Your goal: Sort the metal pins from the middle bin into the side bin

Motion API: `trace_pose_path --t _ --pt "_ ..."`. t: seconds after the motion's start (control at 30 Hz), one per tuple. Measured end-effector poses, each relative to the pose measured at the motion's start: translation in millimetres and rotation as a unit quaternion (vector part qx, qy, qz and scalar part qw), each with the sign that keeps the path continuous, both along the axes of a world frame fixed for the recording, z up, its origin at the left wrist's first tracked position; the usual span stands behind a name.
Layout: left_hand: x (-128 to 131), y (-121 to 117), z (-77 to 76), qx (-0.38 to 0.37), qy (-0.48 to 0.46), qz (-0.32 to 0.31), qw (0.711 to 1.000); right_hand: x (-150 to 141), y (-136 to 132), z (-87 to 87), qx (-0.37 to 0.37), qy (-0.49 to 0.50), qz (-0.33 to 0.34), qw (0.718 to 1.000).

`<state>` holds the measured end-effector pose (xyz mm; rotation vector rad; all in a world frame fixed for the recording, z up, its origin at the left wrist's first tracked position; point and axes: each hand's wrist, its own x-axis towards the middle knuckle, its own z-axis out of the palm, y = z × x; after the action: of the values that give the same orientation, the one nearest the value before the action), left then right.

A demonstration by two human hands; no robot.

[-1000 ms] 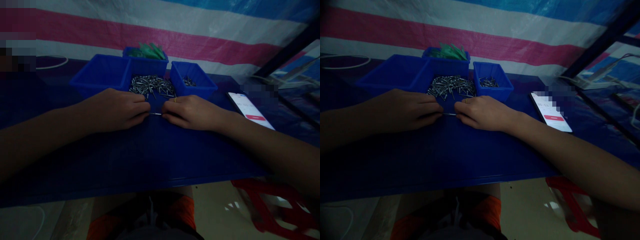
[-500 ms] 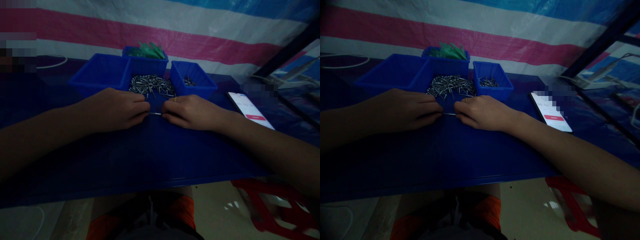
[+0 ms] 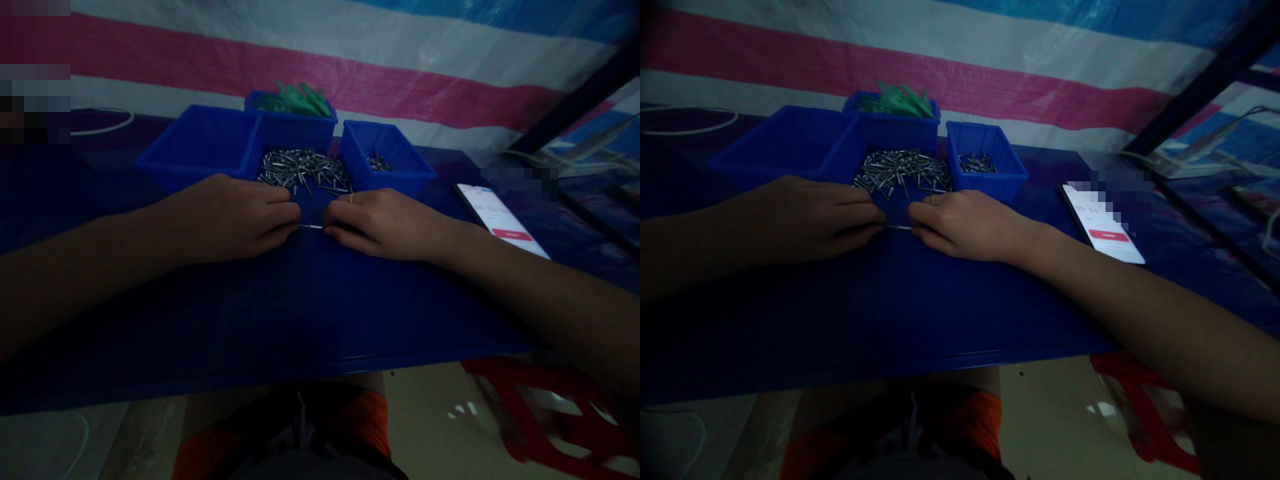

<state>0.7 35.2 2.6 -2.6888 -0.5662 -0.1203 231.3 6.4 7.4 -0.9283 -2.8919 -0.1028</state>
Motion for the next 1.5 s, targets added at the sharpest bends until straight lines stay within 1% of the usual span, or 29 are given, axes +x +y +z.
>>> trace_pose_path --t 0.13,0.23,0.63,0.73,1.03,1.07,1.23,1.5 --pt "-0.4 -1.8 1.9 -0.001 0.012 -0.004 1.000 0.2 0.2 0.2 0.001 0.001 0.001 1.000" --pt "-0.9 -2.6 2.4 0.004 0.004 -0.004 1.000 0.3 0.4 0.3 -0.001 -0.001 0.000 1.000" --pt "-0.5 -0.1 0.0 -0.005 -0.013 0.003 1.000 -0.3 -0.7 0.5 0.000 -0.004 -0.006 1.000" --pt "-0.7 -1.1 0.8 -0.008 -0.001 0.007 1.000 0.4 -0.2 0.2 0.000 -0.006 -0.004 1.000" --pt "-1.0 0.0 -0.8 0.003 0.000 -0.003 1.000 0.0 0.1 -0.2 0.004 -0.004 -0.003 1.000" --pt "-0.9 -0.1 -0.7 0.003 0.009 0.010 1.000 0.1 0.2 -0.2 0.005 -0.004 -0.002 1.000" --pt "-1.0 2.0 -2.2 0.000 -0.020 -0.001 1.000 1.2 0.5 -0.7 0.008 -0.003 -0.001 1.000" --pt "-0.6 0.4 -0.3 0.001 -0.002 0.007 1.000 0.4 0.4 -0.1 0.002 0.002 0.002 1.000"
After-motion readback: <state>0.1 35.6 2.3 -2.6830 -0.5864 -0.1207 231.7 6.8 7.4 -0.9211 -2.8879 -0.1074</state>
